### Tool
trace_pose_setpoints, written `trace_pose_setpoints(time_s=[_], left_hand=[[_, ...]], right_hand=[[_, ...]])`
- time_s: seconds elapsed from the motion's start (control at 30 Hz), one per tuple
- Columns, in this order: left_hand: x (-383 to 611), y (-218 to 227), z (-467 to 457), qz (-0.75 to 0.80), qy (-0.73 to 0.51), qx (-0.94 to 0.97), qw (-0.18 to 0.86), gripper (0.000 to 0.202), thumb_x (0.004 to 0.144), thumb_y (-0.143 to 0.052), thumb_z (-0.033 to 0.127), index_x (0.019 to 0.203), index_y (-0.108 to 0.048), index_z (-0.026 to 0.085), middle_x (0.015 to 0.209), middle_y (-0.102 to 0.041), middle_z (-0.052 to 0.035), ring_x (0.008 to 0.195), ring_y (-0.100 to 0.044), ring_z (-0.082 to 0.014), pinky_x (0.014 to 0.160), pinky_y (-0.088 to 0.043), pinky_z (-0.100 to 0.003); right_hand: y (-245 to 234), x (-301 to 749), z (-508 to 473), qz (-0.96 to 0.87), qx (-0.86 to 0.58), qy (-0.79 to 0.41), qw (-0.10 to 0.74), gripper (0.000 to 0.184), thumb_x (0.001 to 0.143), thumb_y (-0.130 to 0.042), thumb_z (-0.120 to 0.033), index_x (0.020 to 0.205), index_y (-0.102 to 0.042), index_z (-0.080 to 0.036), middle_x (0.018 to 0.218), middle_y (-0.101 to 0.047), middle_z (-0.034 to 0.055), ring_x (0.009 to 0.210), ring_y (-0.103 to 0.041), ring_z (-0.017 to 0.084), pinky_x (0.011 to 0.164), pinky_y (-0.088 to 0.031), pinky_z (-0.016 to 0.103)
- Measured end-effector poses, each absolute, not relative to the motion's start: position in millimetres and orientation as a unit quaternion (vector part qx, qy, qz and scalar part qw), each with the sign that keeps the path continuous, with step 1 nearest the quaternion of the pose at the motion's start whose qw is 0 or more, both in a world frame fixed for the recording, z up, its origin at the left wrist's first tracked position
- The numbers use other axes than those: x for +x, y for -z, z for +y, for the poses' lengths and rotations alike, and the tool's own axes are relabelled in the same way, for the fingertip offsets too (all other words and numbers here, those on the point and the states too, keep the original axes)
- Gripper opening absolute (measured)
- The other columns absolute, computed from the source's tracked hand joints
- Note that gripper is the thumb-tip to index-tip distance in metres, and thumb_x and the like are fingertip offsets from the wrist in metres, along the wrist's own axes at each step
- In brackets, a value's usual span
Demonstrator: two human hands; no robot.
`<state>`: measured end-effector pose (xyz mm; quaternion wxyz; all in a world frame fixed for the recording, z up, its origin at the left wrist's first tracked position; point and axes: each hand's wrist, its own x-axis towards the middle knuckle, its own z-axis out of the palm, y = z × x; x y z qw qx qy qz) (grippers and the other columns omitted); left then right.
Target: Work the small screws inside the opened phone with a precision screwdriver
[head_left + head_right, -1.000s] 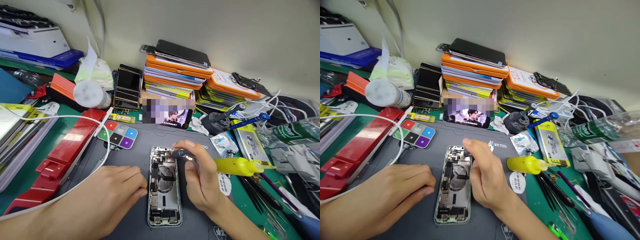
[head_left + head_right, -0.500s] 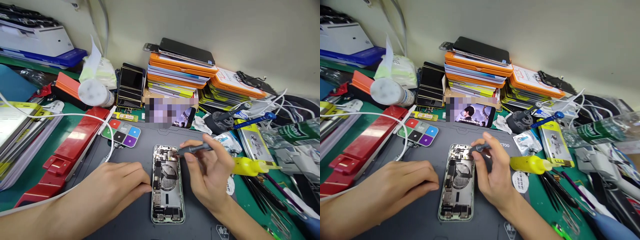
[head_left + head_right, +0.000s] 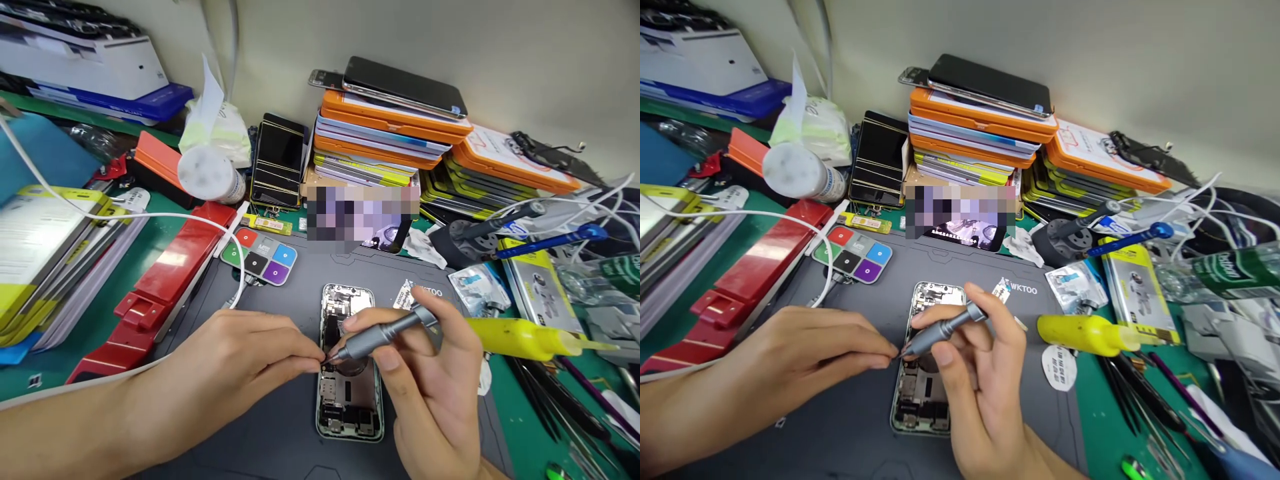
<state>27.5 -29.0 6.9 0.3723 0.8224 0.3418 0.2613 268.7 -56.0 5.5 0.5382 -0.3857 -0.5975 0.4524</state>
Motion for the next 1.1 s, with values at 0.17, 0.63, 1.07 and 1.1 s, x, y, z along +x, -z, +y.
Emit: trace_pose_setpoints(time_s=[0.17,0.63,1.07,1.1], left_hand=[[26.7,-5.7,-29.4,0.331,-0.244,0.829,0.378,0.012,0.119,-0.056,0.031,0.122,-0.067,0.031,0.109,-0.079,0.0103,0.092,-0.076,-0.0081,0.088,-0.050,-0.017],[30.1,-6.8,-32.1,0.346,-0.154,0.865,0.330,0.022,0.120,-0.043,0.027,0.108,-0.062,0.026,0.094,-0.069,0.0043,0.077,-0.066,-0.0176,0.069,-0.043,-0.033],[35.1,-13.0,-31.9,0.352,-0.146,0.867,0.320,0.023,0.117,-0.040,0.018,0.103,-0.057,0.025,0.092,-0.066,0.0035,0.076,-0.063,-0.0177,0.068,-0.043,-0.033],[35.2,-12.9,-31.9,0.352,-0.146,0.867,0.321,0.023,0.117,-0.041,0.017,0.102,-0.057,0.025,0.092,-0.066,0.0036,0.076,-0.063,-0.0175,0.068,-0.043,-0.033]], right_hand=[[1.2,271.7,-59.6,-0.635,-0.360,-0.428,0.532,0.057,0.113,-0.047,-0.007,0.163,-0.040,-0.034,0.127,-0.076,0.0074,0.107,-0.076,0.017,0.093,-0.069,0.034],[7.7,300.8,-15.4,-0.730,-0.380,-0.227,0.521,0.070,0.102,-0.054,0.005,0.161,-0.045,-0.032,0.115,-0.069,0.0058,0.100,-0.074,0.019,0.079,-0.069,0.036],[12.1,303.3,-16.7,-0.771,-0.366,-0.207,0.479,0.076,0.100,-0.053,0.008,0.164,-0.037,-0.029,0.117,-0.067,0.0065,0.099,-0.073,0.019,0.080,-0.069,0.037],[12.2,303.5,-16.9,-0.771,-0.367,-0.205,0.478,0.076,0.100,-0.053,0.007,0.164,-0.037,-0.029,0.117,-0.067,0.0066,0.099,-0.073,0.019,0.080,-0.069,0.037]])
